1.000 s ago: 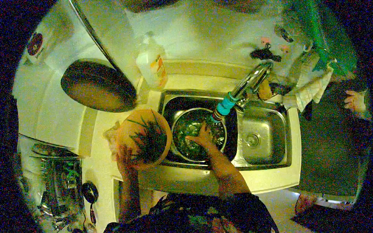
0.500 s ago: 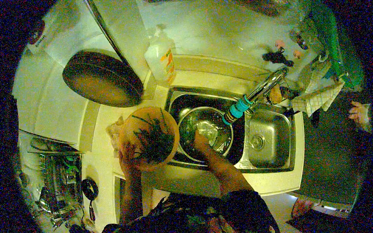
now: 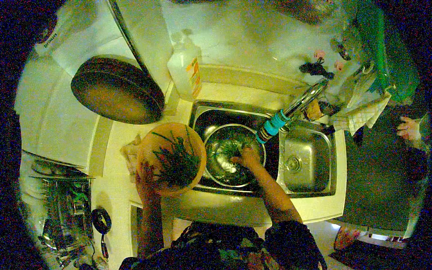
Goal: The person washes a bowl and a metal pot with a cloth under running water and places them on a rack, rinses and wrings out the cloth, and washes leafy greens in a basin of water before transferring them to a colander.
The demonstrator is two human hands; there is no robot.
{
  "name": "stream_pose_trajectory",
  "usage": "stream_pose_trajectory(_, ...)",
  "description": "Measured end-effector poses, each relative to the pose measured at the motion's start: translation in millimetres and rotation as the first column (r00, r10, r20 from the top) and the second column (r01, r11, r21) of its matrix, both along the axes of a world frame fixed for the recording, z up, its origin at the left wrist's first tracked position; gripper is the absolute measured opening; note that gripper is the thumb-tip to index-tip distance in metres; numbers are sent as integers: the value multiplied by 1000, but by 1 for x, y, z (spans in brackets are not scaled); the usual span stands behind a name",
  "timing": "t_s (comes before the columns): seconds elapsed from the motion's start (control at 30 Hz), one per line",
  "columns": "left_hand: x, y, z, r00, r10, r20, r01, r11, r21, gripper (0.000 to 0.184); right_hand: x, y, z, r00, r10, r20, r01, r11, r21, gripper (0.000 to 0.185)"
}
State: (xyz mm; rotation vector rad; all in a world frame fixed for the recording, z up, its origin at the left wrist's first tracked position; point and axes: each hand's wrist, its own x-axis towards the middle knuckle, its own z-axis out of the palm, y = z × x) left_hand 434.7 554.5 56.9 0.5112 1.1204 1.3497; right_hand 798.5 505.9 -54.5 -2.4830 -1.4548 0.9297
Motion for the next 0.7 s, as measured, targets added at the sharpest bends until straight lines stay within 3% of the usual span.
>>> stream_pose_trajectory(0.07,-11,2,-25,990,-51,-133,63,994,89,43,-6,-9,15,961,-202,187,180,975,129,85)
stream_pose_trajectory(0.1,-12,3,-29,986,-61,-155,79,990,115,43,3,-12,2,949,-186,256,144,974,175,98)
stream_pose_trajectory(0.13,-14,3,-33,982,-70,-176,95,986,140,43,8,-12,-14,956,-285,70,263,938,225,102)
stream_pose_trajectory(0.2,-12,3,-30,987,-66,-147,88,985,149,42,6,-9,-21,850,-424,-313,504,828,247,109)
stream_pose_trajectory(0.27,-11,3,-26,986,-62,-157,83,987,135,42,-6,3,-12,775,-369,-513,538,811,229,122)
stream_pose_trajectory(0.33,-9,4,-21,991,-47,-128,58,995,87,42,-11,20,-51,790,-503,-350,578,801,153,123)
stream_pose_trajectory(0.4,-3,6,-14,999,-14,-37,15,1000,13,43,-34,29,-14,809,-426,-405,485,873,50,129)
stream_pose_trajectory(0.47,0,3,-6,1000,12,15,-12,1000,7,43,-37,44,-78,899,-400,-179,412,911,28,133)
stream_pose_trajectory(0.6,-15,5,-29,996,-68,57,66,997,44,44,-55,67,-94,933,-294,-205,310,949,50,135)
stream_pose_trajectory(0.63,-18,5,-36,995,-92,-40,94,993,68,45,-61,60,-89,897,-267,-352,351,914,202,125)
stream_pose_trajectory(0.7,-20,5,-44,965,-128,-228,155,982,105,45,-64,68,-124,872,-131,-472,315,888,335,117)
